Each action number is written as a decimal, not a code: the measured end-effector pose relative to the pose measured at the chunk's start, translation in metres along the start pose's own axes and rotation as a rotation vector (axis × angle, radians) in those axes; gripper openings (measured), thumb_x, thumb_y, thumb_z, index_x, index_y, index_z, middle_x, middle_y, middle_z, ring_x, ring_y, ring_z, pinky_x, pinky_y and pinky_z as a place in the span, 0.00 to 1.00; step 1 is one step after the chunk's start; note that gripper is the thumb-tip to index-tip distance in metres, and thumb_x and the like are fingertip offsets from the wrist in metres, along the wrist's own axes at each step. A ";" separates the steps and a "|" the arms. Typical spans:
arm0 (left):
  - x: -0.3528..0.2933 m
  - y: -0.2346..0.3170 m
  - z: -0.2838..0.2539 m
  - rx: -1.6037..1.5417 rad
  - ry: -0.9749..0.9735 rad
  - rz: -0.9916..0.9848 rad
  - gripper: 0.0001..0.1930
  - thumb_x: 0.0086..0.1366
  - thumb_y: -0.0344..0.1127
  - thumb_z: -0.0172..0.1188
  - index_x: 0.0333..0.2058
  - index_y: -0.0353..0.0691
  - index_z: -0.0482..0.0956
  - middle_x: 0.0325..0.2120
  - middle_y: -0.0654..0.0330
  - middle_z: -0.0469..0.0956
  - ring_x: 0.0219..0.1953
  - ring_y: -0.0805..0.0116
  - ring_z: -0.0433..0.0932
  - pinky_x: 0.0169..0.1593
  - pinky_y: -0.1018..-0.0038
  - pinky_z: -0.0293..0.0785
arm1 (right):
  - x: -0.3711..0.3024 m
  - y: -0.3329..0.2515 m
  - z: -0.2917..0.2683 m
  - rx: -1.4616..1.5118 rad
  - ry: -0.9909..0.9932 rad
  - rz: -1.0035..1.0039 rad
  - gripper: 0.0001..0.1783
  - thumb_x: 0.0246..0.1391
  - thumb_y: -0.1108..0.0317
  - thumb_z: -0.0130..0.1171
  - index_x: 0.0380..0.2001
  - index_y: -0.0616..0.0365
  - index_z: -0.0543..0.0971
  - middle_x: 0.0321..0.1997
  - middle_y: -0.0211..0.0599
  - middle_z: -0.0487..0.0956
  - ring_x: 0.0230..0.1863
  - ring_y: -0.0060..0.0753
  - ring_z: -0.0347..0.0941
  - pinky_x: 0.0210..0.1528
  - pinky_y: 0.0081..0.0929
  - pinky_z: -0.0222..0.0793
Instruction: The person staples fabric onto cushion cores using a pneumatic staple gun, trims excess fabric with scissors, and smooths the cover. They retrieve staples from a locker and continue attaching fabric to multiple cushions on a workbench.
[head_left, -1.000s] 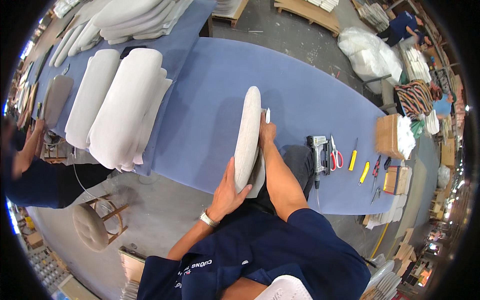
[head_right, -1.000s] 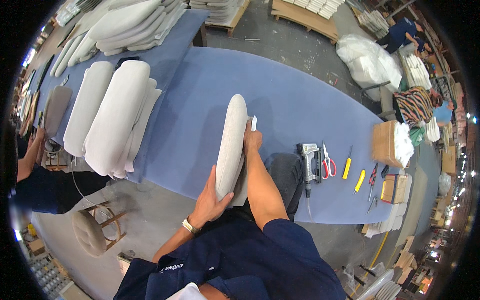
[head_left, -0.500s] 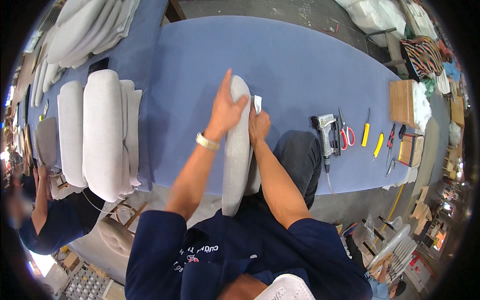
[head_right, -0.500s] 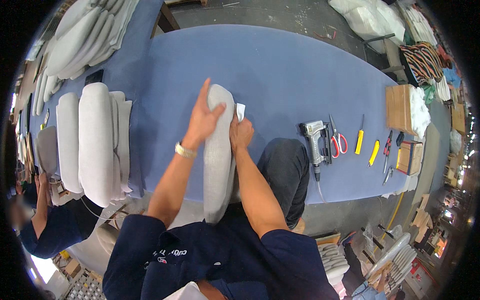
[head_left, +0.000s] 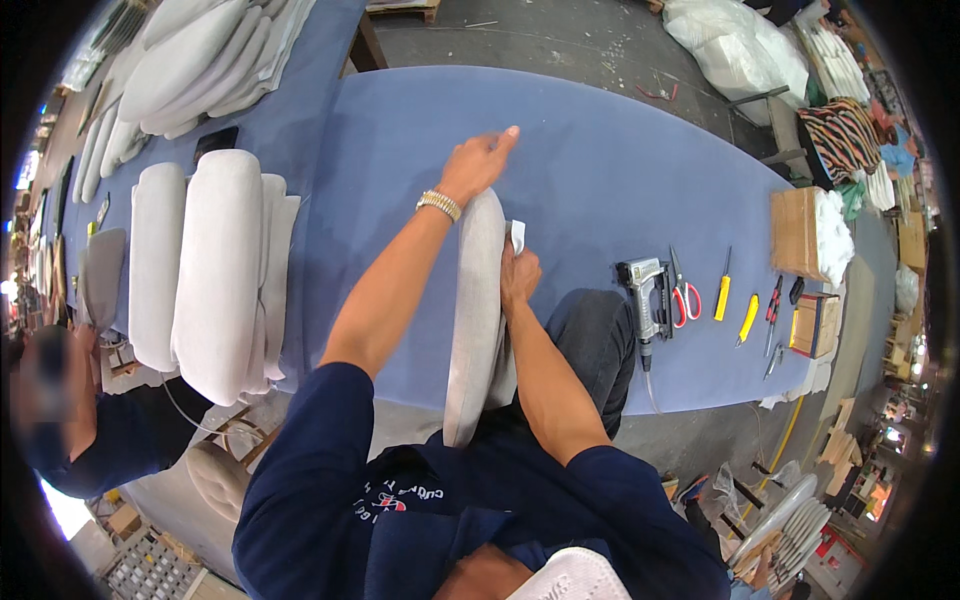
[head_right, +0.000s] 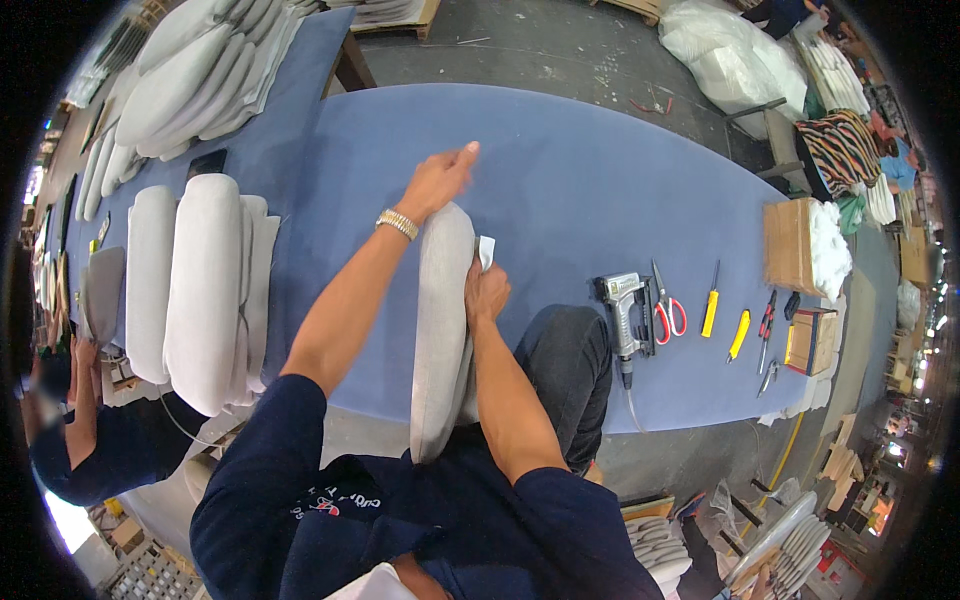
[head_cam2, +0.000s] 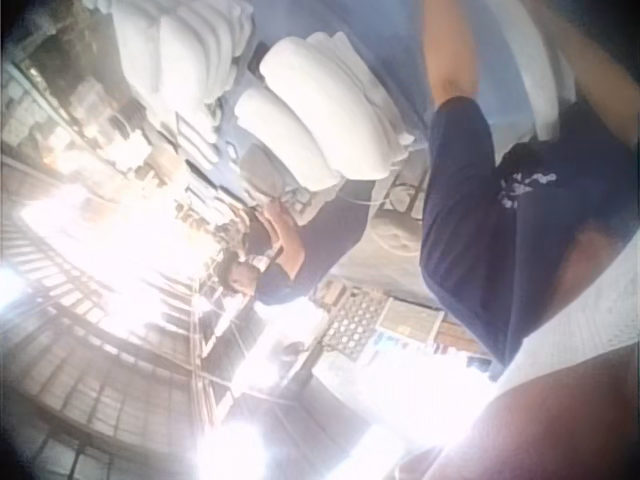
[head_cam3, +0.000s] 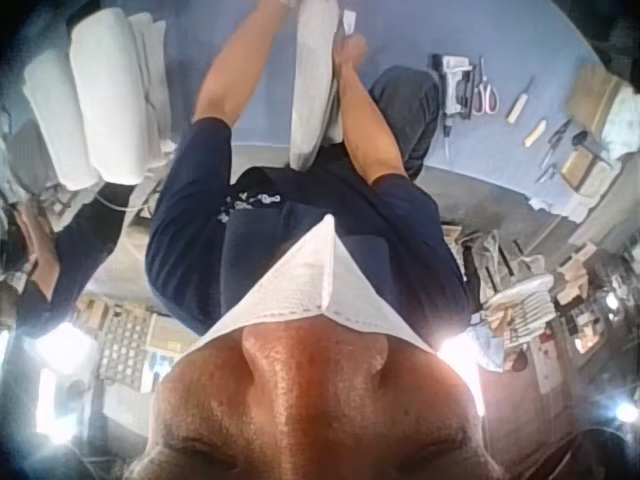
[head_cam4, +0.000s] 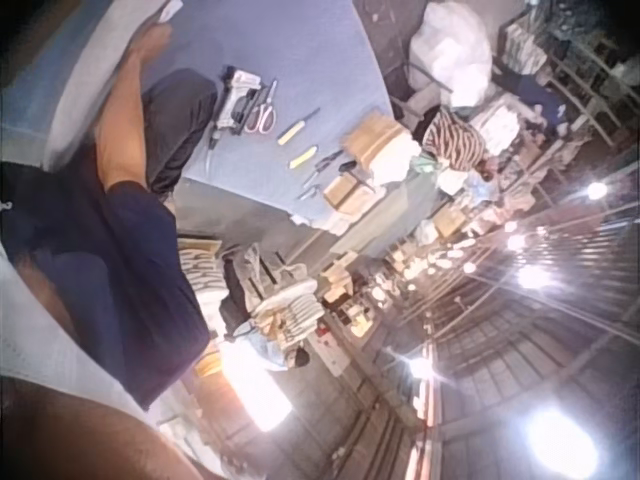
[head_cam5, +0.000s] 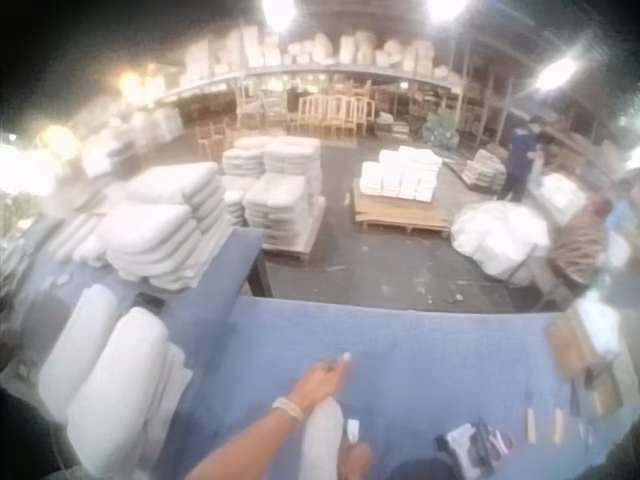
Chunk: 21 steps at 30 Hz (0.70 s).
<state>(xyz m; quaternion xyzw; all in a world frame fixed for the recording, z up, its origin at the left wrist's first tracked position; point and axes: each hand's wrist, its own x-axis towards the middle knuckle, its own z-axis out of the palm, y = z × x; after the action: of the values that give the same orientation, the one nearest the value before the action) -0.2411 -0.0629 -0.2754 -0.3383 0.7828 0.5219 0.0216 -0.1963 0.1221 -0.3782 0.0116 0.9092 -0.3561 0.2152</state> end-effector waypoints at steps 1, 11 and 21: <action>-0.004 -0.024 0.007 -0.017 0.188 0.075 0.43 0.69 0.67 0.50 0.60 0.26 0.72 0.43 0.38 0.83 0.55 0.43 0.79 0.63 0.61 0.70 | -0.004 -0.004 0.001 0.002 0.001 -0.028 0.24 0.63 0.51 0.57 0.38 0.66 0.84 0.38 0.66 0.82 0.44 0.73 0.79 0.47 0.58 0.72; -0.182 -0.053 0.050 -0.188 0.206 -0.034 0.50 0.66 0.48 0.61 0.73 0.25 0.41 0.64 0.28 0.65 0.65 0.36 0.70 0.66 0.58 0.67 | 0.010 0.004 0.009 0.067 0.015 0.003 0.26 0.61 0.49 0.57 0.39 0.67 0.85 0.41 0.63 0.84 0.47 0.68 0.81 0.50 0.53 0.74; -0.383 -0.092 0.096 -0.086 0.171 -0.198 0.47 0.63 0.36 0.65 0.74 0.38 0.45 0.63 0.34 0.69 0.60 0.36 0.74 0.61 0.54 0.73 | 0.014 0.020 0.013 0.075 0.000 -0.037 0.28 0.59 0.48 0.59 0.37 0.67 0.86 0.38 0.61 0.85 0.43 0.64 0.83 0.47 0.51 0.74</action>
<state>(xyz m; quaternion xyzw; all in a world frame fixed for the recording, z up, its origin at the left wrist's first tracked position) 0.0743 0.1908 -0.2446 -0.4578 0.7215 0.5194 -0.0085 -0.2009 0.1262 -0.4051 0.0031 0.8953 -0.3939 0.2080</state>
